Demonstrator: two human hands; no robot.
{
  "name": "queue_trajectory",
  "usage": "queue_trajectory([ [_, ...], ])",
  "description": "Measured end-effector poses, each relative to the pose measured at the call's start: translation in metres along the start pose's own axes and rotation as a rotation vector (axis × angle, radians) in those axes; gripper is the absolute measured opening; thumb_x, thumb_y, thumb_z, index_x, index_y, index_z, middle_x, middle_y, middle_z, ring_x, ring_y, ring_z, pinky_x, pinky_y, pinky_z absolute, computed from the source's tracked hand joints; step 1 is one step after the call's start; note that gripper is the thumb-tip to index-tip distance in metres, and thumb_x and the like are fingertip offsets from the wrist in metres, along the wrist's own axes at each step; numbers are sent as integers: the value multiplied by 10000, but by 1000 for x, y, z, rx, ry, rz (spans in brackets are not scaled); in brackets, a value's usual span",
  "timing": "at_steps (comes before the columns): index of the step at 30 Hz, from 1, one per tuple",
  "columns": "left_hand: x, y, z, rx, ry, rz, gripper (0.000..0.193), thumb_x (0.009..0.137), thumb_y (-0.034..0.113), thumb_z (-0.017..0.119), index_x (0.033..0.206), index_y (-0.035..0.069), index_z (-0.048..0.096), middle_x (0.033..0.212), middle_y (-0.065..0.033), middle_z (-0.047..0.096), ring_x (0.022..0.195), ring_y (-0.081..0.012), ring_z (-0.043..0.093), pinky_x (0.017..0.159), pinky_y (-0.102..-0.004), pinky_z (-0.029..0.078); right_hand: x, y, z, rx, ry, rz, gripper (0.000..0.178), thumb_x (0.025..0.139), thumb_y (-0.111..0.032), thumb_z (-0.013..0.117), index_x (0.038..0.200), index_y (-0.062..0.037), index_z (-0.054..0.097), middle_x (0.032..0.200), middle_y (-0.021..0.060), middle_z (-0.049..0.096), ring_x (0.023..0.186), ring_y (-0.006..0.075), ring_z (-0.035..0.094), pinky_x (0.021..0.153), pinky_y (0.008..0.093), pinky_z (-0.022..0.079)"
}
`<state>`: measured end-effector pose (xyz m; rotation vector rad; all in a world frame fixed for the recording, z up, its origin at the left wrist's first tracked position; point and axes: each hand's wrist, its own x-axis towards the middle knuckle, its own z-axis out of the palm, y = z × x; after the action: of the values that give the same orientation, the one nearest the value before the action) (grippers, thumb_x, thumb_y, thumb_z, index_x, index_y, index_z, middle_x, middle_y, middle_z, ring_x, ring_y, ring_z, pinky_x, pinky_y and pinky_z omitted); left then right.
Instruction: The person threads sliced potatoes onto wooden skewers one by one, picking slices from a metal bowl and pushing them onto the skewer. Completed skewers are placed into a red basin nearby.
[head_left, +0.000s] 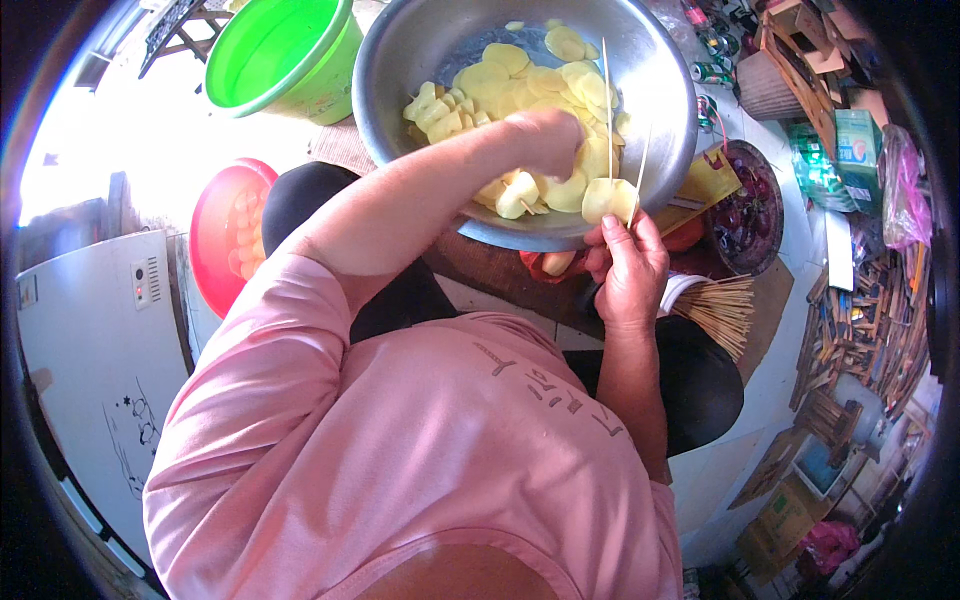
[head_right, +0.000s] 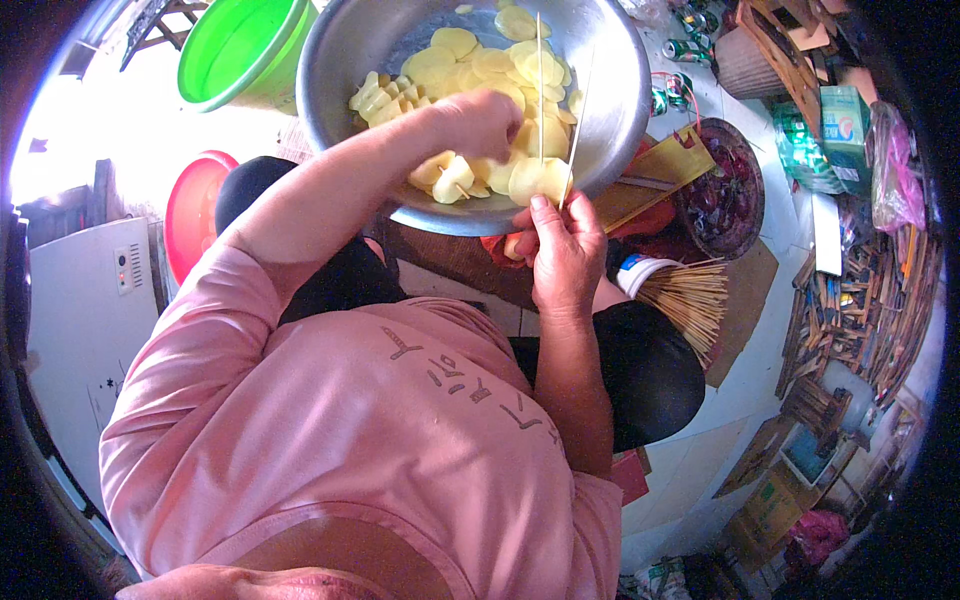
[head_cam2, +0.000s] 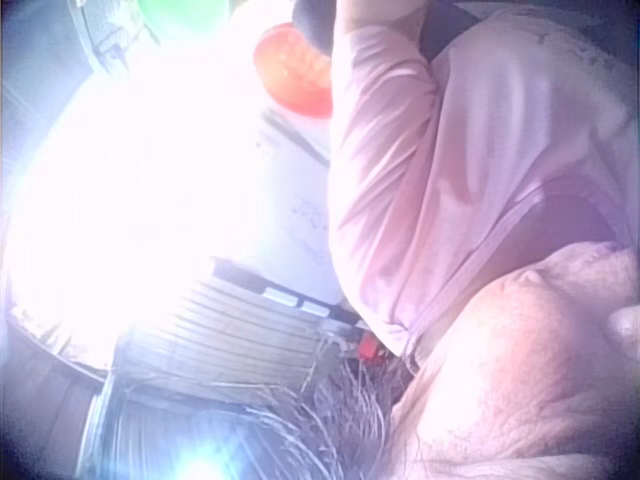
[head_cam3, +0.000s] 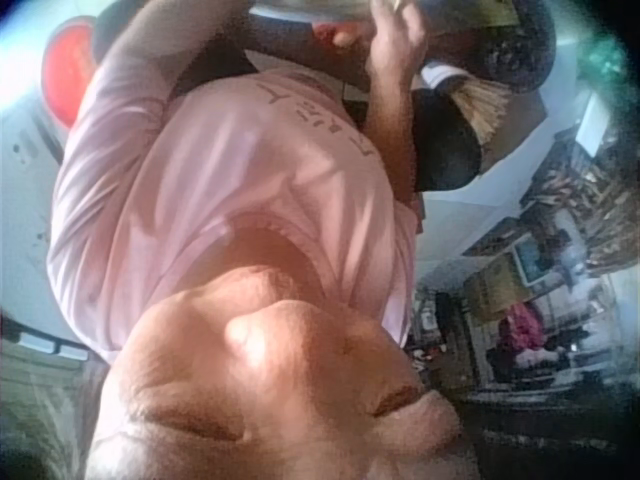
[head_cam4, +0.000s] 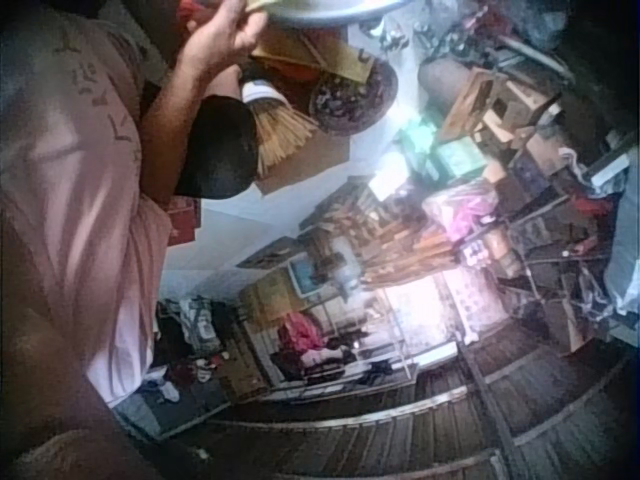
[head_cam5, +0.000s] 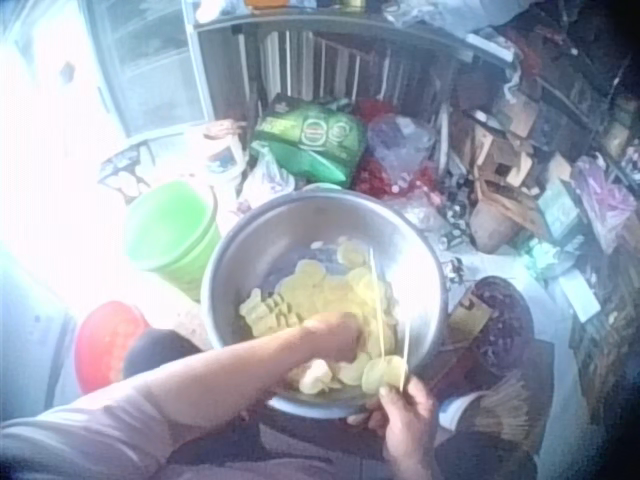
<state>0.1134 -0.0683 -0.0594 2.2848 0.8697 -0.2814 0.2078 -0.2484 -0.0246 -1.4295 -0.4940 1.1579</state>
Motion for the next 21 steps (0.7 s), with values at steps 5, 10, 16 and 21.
queue_trajectory([
  [5, -1, -33, -34, -998, 395, -143, 123, 769, 124, 650, 859, 42, 636, 792, -63, 642, 694, -157, 624, 582, -283, 527, -1, 0, 0, -55, -68, 15, 96, 892, -117, 571, 954, -46, 591, 677, 20, 599, 464, 47, 481, 422, 179, 387],
  [10, -15, -35, -57, -1615, 666, -188, 97, 812, 39, 615, 897, -6, 627, 800, -89, 601, 613, -181, 584, 526, -275, 520, -4, -2, 4, -114, -148, 46, 125, 890, -111, 573, 975, -21, 588, 673, 35, 607, 463, 54, 477, 427, 188, 392],
  [16, -20, -48, -68, -1665, 768, -227, 125, 818, 50, 602, 931, 0, 613, 836, -118, 592, 698, -211, 603, 542, -302, 532, -4, -1, 5, -87, -174, 52, 146, 883, -112, 583, 985, -7, 592, 668, 44, 608, 454, 59, 472, 425, 190, 385],
  [21, -25, -55, -70, -1667, 804, -111, 165, 782, 65, 591, 938, 29, 632, 857, -94, 612, 717, -203, 601, 594, -323, 517, -4, -2, 6, -130, -196, 48, 156, 879, -116, 583, 986, -4, 597, 656, 43, 606, 452, 59, 470, 421, 189, 375],
])
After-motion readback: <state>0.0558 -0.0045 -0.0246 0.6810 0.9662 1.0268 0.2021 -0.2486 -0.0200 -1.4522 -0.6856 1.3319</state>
